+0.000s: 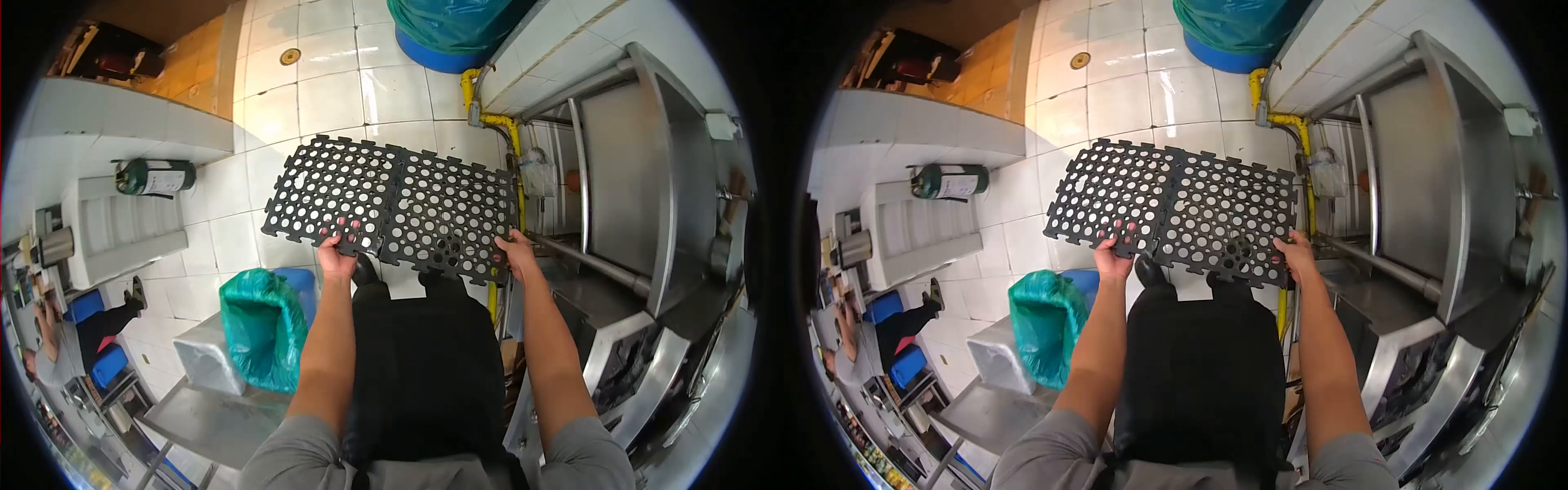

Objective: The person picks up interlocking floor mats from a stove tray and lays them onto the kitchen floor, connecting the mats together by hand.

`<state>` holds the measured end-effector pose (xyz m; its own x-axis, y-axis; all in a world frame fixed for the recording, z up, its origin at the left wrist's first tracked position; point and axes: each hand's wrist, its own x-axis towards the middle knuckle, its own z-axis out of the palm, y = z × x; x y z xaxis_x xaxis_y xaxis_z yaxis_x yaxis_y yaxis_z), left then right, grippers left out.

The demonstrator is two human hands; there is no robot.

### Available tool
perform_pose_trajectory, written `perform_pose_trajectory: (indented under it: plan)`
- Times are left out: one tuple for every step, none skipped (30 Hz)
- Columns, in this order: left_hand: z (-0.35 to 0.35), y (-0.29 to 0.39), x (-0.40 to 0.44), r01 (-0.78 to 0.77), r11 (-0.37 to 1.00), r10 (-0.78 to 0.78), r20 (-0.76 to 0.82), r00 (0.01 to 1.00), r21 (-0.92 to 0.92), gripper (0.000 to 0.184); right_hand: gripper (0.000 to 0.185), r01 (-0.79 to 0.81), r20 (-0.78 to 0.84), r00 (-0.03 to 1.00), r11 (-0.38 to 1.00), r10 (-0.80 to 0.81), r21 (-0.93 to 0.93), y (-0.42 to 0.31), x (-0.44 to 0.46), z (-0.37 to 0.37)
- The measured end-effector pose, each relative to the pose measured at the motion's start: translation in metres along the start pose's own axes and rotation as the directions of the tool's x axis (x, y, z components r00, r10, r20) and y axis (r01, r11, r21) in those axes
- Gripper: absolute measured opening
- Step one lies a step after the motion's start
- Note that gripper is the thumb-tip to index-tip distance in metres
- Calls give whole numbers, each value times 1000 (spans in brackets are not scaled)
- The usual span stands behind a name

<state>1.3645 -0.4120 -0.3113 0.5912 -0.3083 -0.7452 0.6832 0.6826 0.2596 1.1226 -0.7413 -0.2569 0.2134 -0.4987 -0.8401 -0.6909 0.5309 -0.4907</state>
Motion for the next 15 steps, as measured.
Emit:
perform_pose_trajectory:
  plan:
    - [-2, -10, 18, -17, 1000, 17, -95, 995, 4, 51, 29, -12, -7, 1000, 1000, 12, -4, 0, 22, 5]
    - [-8, -16, 41, -10, 1000, 10, -65, 998, 5, 47, 31, -11, -2, 1000, 1000, 10, -16, 0, 45, 7]
    - [-20, -24, 61, -2, 1000, 1, -62, 998, -16, 54, 33, -8, 7, 1000, 999, 8, -31, 6, 68, 7]
    - [-31, -32, 87, 6, 1000, -7, -36, 999, -24, 55, 33, -23, 2, 1000, 999, 23, -43, 9, 96, 9]
    - [-44, -39, 111, 13, 1000, -14, -15, 1000, -26, 56, 37, -1, -19, 1000, 997, -1, -76, 14, 124, 12]
    - [-53, -48, 132, -4, 1000, 3, -38, 999, -29, 57, 40, 17, -39, 999, 994, -21, -108, 24, 151, 16]
    - [-61, -56, 154, -3, 999, 3, -14, 1000, -37, 57, 40, -7, -38, 999, 993, 2, -114, 26, 178, 21]
    - [-68, -64, 178, 7, 999, -8, -15, 1000, -54, 57, 45, -25, -18, 1000, 995, 23, -98, 27, 205, 23]
    - [-75, -71, 198, 19, 997, -20, -16, 1000, -70, 57, 50, -45, 0, 999, 996, 45, -81, 27, 226, 24]
    - [-79, -77, 215, 11, 997, -12, -14, 1000, -74, 56, 53, -32, -28, 999, 996, 30, -84, 21, 240, 31]
    - [-84, -85, 230, 5, 997, -6, -14, 1000, -78, 55, 56, -22, -59, 998, 996, 16, -89, 15, 252, 38]
    - [-89, -92, 247, -2, 997, 0, -23, 1000, -75, 56, 57, -12, -59, 998, 991, 4, -136, 11, 270, 40]
    - [-96, -99, 263, 4, 997, -3, 8, 1000, -71, 58, 57, -2, -60, 998, 983, -9, -182, 8, 289, 41]
    - [-98, -107, 277, -15, 995, 17, 21, 1000, -95, 57, 58, 21, -53, 998, 984, -31, -179, 3, 308, 41]
    - [-104, -114, 290, -36, 992, 40, 29, 999, -118, 56, 59, 42, -43, 998, 983, -50, -177, 2, 328, 41]
